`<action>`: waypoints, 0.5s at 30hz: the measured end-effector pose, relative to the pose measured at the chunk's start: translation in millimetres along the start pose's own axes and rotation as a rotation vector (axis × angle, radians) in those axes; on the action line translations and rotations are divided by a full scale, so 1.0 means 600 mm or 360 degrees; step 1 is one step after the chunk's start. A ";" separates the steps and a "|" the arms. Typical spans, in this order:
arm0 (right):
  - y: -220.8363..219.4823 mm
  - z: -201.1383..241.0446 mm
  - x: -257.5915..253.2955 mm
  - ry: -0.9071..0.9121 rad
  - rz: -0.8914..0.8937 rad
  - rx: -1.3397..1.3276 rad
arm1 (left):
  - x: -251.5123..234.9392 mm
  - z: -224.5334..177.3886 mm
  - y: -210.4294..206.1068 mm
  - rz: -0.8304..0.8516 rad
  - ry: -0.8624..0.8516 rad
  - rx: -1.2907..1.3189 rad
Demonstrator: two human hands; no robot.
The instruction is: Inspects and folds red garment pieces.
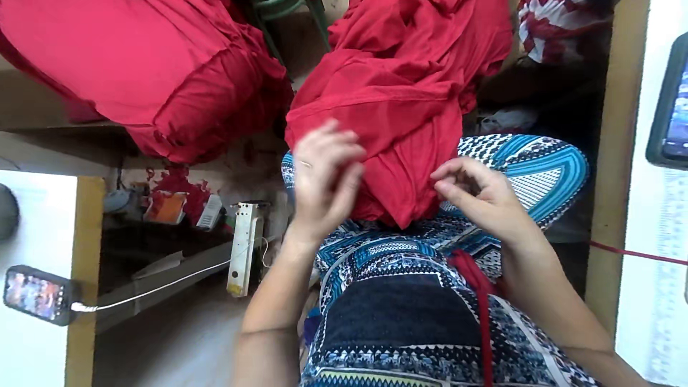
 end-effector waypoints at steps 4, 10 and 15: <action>-0.022 -0.002 0.004 0.0050 0.0450 0.0100 | 0.005 -0.021 -0.063 0.0714 -0.0319 0.0211; -0.030 0.010 0.012 0.0264 0.0370 -0.0285 | -0.023 -0.003 -0.060 0.0900 -0.0164 0.0452; -0.044 0.010 0.005 0.0210 0.0343 -0.0230 | -0.037 0.007 -0.037 0.0405 0.0099 0.0842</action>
Point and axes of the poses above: each hand's wrist, its own x-axis away from the middle knuckle, its own y-axis out of the back of the hand, z = x × y, the point moved 2 cm from there along -x, towards the middle knuckle, and after that the axes turned 7 degrees about -y, right-handed, at the moved point
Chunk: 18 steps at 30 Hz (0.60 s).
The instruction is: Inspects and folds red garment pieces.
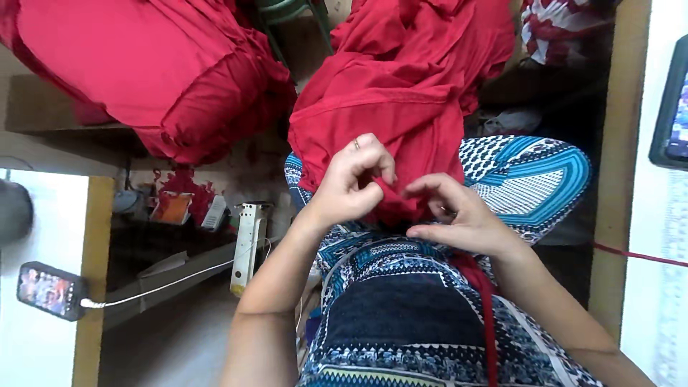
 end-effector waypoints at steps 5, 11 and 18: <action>0.001 -0.002 -0.007 0.0069 -0.0129 0.0050 | 0.010 0.009 0.012 -0.0105 0.0096 0.0003; 0.009 -0.003 -0.008 -0.0065 -0.0191 -0.0098 | 0.009 -0.016 0.021 0.0210 0.0250 0.0014; 0.021 -0.010 -0.009 -0.0063 -0.0513 -0.0265 | 0.002 -0.024 0.080 -0.0354 -0.0161 -0.0507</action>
Point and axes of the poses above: each hand's wrist, its own x-axis away from the middle knuckle, its own y-axis out of the back of the hand, z = x × y, the point moved 2 cm from there along -x, towards the middle knuckle, and after that the axes turned 7 degrees about -y, right-handed, at the moved point
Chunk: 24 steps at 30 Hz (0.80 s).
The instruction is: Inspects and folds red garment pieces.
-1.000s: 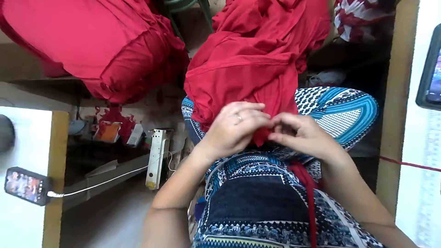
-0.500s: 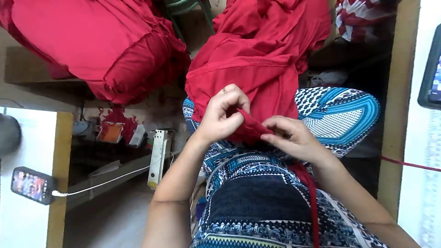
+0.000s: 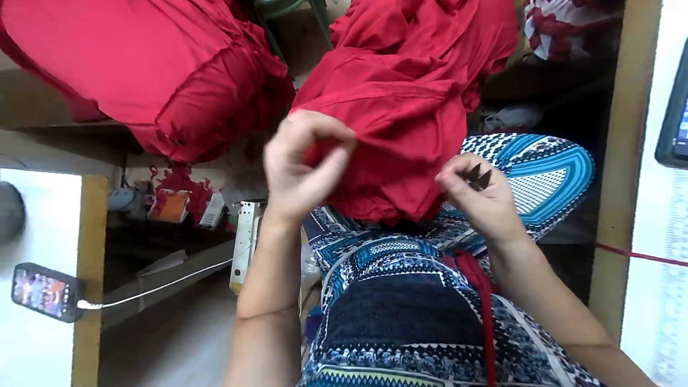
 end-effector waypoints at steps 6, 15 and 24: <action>0.033 -0.006 0.003 -0.0110 -0.0155 0.0150 | 0.032 0.087 0.041 -0.0132 0.0463 -0.0549; 0.049 -0.018 0.005 -0.0436 0.0217 0.0959 | 0.054 -0.014 -0.038 0.0385 0.0025 -0.0572; 0.044 -0.003 0.008 -0.0256 0.0121 0.0632 | 0.104 0.029 -0.164 0.0842 -0.0327 -0.0473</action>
Point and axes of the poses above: each hand's wrist, its own x-axis away from the middle knuckle, its own y-axis out of the back of the hand, z = x × y, the point moved 2 cm from there along -x, towards the middle knuckle, and after that the axes turned 7 degrees about -y, right-handed, at the moved point
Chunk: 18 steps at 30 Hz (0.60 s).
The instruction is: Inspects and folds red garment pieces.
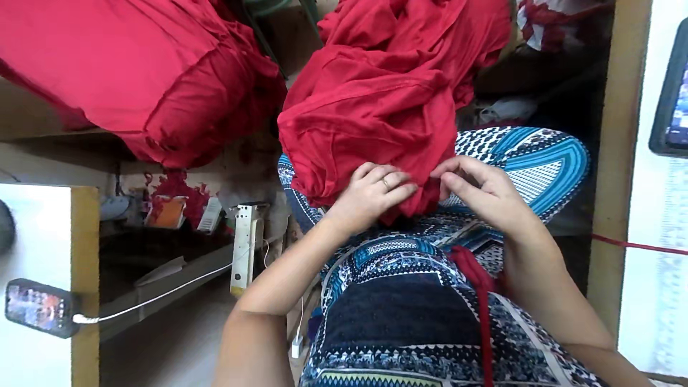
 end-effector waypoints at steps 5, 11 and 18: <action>0.010 -0.014 0.000 -0.0012 -0.0153 -0.0256 | -0.028 0.009 0.075 -0.0750 0.0548 0.0738; 0.004 -0.023 -0.012 -0.0132 -0.0224 -0.0090 | -0.013 0.050 0.067 -0.1259 0.1215 0.1617; -0.002 -0.030 -0.011 -0.0144 -0.0177 -0.0128 | -0.012 0.056 0.071 -0.1297 0.1215 0.1797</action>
Point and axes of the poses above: each hand's wrist, its own x-axis away from the middle knuckle, its own y-axis out of the back of the hand, z = x × y, the point moved 2 cm from there along -x, towards the middle knuckle, and after that the axes turned 7 degrees about -y, right-handed, at the moved point
